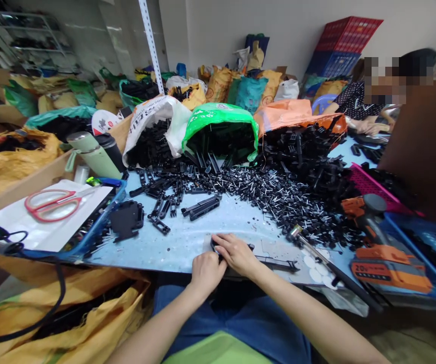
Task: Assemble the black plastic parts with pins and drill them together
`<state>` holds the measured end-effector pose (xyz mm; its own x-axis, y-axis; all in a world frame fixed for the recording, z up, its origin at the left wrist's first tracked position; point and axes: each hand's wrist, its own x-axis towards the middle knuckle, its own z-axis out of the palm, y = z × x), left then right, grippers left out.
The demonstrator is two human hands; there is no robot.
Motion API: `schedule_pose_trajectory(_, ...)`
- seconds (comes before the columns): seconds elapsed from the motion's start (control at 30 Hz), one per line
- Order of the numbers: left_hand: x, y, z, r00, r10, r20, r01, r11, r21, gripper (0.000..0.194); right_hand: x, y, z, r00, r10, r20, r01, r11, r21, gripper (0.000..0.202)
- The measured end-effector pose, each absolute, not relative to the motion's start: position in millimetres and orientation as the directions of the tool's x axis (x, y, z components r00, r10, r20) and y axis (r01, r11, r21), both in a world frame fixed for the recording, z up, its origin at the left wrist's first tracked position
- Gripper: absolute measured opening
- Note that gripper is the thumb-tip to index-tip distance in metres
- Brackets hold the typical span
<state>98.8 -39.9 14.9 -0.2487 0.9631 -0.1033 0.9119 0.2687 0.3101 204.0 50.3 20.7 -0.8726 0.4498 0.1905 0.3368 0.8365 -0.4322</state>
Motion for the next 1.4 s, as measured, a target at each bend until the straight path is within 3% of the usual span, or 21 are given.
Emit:
schedule_pose_trajectory(0.07, 90, -41, 18, -0.154, 0.987, -0.039, 0.925, 0.158, 0.346, 0.034, 224, 51, 25, -0.868, 0.435, 0.237, 0.336, 0.868, -0.365, 0.046)
schedule_pose_trajectory(0.13, 83, -38, 21, -0.030, 0.992, 0.120, 0.941, -0.013, 0.337, 0.033, 255, 53, 23, -0.821, 0.480, 0.309, 0.405, 0.871, -0.276, 0.057)
schedule_pose_trajectory(0.23, 81, -21, 23, 0.296, 0.900, 0.320, 0.911, -0.366, 0.187, 0.036, 307, 61, 11, -0.703, 0.594, 0.390, 0.593, 0.793, -0.140, 0.064)
schedule_pose_trajectory(0.3, 84, -4, 20, 0.464, 0.834, 0.299, 0.850, -0.514, 0.114, 0.049, 331, 67, 1, -0.695, 0.616, 0.371, 0.642, 0.764, -0.065, 0.050)
schedule_pose_trajectory(0.4, 87, 13, 13, 0.459, 0.856, 0.238, 0.864, -0.493, 0.107, 0.044, 340, 73, -2, -0.743, 0.576, 0.340, 0.611, 0.791, -0.004, 0.042)
schedule_pose_trajectory(0.47, 83, 12, 12, 0.410, 0.867, 0.283, 0.881, -0.457, 0.122, 0.042, 333, 74, 8, -0.780, 0.522, 0.345, 0.556, 0.831, 0.000, 0.043)
schedule_pose_trajectory(0.57, 76, -8, 27, 0.338, 0.833, 0.439, 0.863, -0.460, 0.209, 0.044, 317, 69, 42, -0.867, 0.388, 0.312, 0.377, 0.921, -0.095, 0.046)
schedule_pose_trajectory(0.63, 74, -29, 47, 0.262, 0.816, 0.516, 0.787, -0.490, 0.376, 0.047, 306, 62, 69, -0.910, 0.280, 0.307, 0.193, 0.939, -0.284, 0.052)
schedule_pose_trajectory(0.73, 81, -57, 78, 0.116, 0.852, 0.511, 0.540, -0.486, 0.687, 0.053, 287, 47, 96, -0.911, 0.197, 0.364, -0.070, 0.793, -0.605, 0.057)
schedule_pose_trajectory(0.83, 97, -74, 95, -0.102, 0.867, 0.488, 0.331, -0.433, 0.838, 0.055, 257, 24, 87, -0.852, 0.315, 0.418, -0.142, 0.629, -0.764, 0.058)
schedule_pose_trajectory(0.9, 107, -78, 94, -0.300, 0.815, 0.495, 0.280, -0.421, 0.863, 0.054, 229, 7, 64, -0.756, 0.488, 0.436, -0.041, 0.629, -0.776, 0.064)
schedule_pose_trajectory(0.97, 111, -79, 86, -0.405, 0.733, 0.546, 0.307, -0.453, 0.837, 0.052, 198, -5, 39, -0.649, 0.623, 0.436, 0.163, 0.674, -0.721, 0.061)
schedule_pose_trajectory(1.03, 105, -74, 73, -0.359, 0.681, 0.638, 0.415, -0.496, 0.763, 0.053, 169, 0, 21, -0.605, 0.667, 0.435, 0.285, 0.691, -0.664, 0.048)
schedule_pose_trajectory(1.13, 78, -56, 47, -0.154, 0.676, 0.720, 0.697, -0.443, 0.565, 0.059, 139, 48, 15, -0.706, 0.532, 0.467, 0.208, 0.786, -0.582, 0.038)
schedule_pose_trajectory(1.2, 58, -42, 31, -0.076, 0.773, 0.630, 0.868, -0.260, 0.422, 0.055, 130, 96, 17, -0.810, 0.369, 0.457, 0.172, 0.893, -0.417, 0.031)
schedule_pose_trajectory(1.27, 42, -34, 18, 0.009, 0.884, 0.468, 0.953, -0.150, 0.264, 0.044, 129, 142, 18, -0.887, 0.285, 0.363, 0.208, 0.949, -0.237, 0.034)
schedule_pose_trajectory(1.33, 32, -32, 10, 0.135, 0.931, 0.338, 0.974, -0.187, 0.127, 0.036, 134, 174, 15, -0.914, 0.305, 0.267, 0.281, 0.952, -0.126, 0.035)
schedule_pose_trajectory(1.4, 26, -29, 6, 0.223, 0.933, 0.282, 0.967, -0.247, 0.053, 0.035, 138, 190, 11, -0.898, 0.376, 0.226, 0.365, 0.926, -0.091, 0.033)
